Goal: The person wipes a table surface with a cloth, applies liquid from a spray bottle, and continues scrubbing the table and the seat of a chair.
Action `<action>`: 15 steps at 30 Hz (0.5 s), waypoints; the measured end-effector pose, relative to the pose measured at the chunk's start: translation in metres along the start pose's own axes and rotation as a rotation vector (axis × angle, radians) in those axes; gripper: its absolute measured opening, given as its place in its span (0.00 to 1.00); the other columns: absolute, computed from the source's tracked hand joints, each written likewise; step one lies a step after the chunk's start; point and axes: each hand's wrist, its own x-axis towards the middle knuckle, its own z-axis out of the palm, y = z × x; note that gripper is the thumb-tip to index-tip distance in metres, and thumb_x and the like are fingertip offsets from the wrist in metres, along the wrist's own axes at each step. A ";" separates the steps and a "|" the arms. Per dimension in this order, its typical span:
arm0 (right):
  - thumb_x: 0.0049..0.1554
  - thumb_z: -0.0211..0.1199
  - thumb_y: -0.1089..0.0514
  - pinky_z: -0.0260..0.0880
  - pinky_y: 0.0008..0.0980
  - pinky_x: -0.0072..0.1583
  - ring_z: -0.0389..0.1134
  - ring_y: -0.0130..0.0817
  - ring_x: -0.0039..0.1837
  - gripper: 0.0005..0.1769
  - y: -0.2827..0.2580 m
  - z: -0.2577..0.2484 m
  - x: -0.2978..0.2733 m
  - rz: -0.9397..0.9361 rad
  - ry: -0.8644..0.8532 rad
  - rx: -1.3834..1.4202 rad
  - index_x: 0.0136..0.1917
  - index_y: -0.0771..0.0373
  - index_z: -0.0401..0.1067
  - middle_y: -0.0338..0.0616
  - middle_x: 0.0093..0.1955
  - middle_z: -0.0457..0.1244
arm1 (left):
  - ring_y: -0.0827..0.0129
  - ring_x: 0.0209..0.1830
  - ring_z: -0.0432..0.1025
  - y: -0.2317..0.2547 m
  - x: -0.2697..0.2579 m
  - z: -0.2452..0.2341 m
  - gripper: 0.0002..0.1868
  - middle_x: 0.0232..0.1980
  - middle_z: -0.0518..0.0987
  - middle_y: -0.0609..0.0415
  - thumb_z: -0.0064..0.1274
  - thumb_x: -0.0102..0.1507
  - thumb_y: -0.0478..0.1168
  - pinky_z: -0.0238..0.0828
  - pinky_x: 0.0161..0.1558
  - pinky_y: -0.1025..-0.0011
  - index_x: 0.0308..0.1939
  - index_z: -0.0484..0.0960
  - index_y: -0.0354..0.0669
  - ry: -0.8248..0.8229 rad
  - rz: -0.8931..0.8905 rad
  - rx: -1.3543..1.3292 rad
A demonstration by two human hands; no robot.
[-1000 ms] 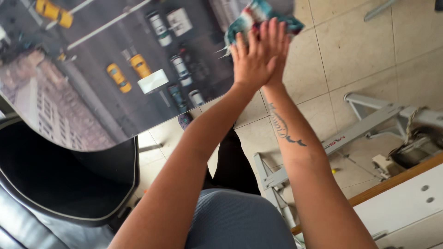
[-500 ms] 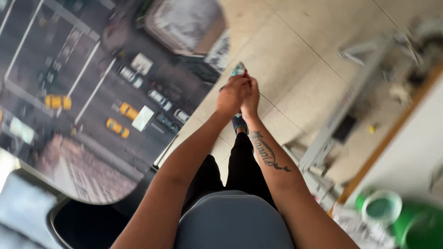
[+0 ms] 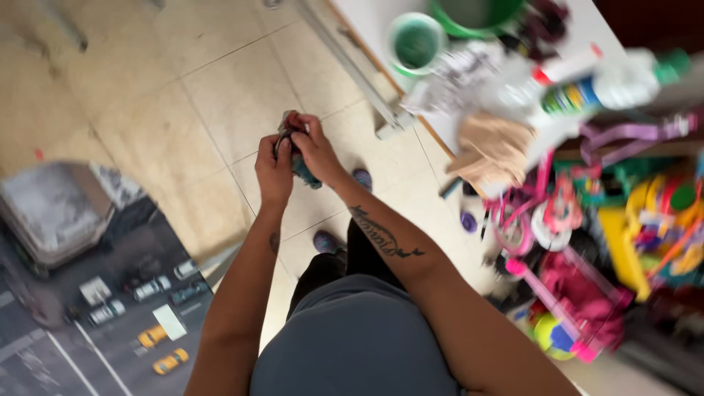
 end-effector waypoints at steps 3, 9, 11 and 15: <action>0.63 0.53 0.55 0.67 0.32 0.63 0.69 0.40 0.63 0.23 -0.057 -0.052 -0.008 0.062 0.147 -0.209 0.69 0.63 0.57 0.48 0.60 0.66 | 0.76 0.42 0.71 0.029 0.004 0.058 0.08 0.43 0.80 0.55 0.50 0.73 0.38 0.71 0.46 0.74 0.52 0.78 0.37 -0.091 0.038 -0.140; 0.58 0.64 0.60 0.66 0.43 0.67 0.65 0.53 0.65 0.28 -0.117 -0.125 -0.006 -0.386 0.254 -0.789 0.71 0.63 0.64 0.53 0.63 0.65 | 0.72 0.55 0.69 0.068 0.017 0.150 0.14 0.56 0.74 0.53 0.48 0.70 0.32 0.70 0.58 0.73 0.60 0.71 0.37 -0.035 0.061 -0.466; 0.60 0.65 0.62 0.65 0.46 0.68 0.64 0.55 0.68 0.30 -0.128 -0.142 -0.001 -0.560 0.347 -0.743 0.73 0.65 0.60 0.56 0.67 0.61 | 0.69 0.59 0.68 0.083 0.035 0.171 0.16 0.60 0.72 0.51 0.47 0.71 0.30 0.68 0.62 0.72 0.63 0.70 0.37 0.084 0.133 -0.566; 0.61 0.64 0.63 0.70 0.39 0.66 0.67 0.48 0.65 0.29 -0.143 -0.160 0.012 -0.462 0.316 -0.624 0.73 0.63 0.61 0.53 0.66 0.61 | 0.68 0.59 0.67 0.107 0.073 0.193 0.16 0.61 0.70 0.51 0.47 0.72 0.30 0.67 0.62 0.71 0.64 0.68 0.37 0.159 0.175 -0.668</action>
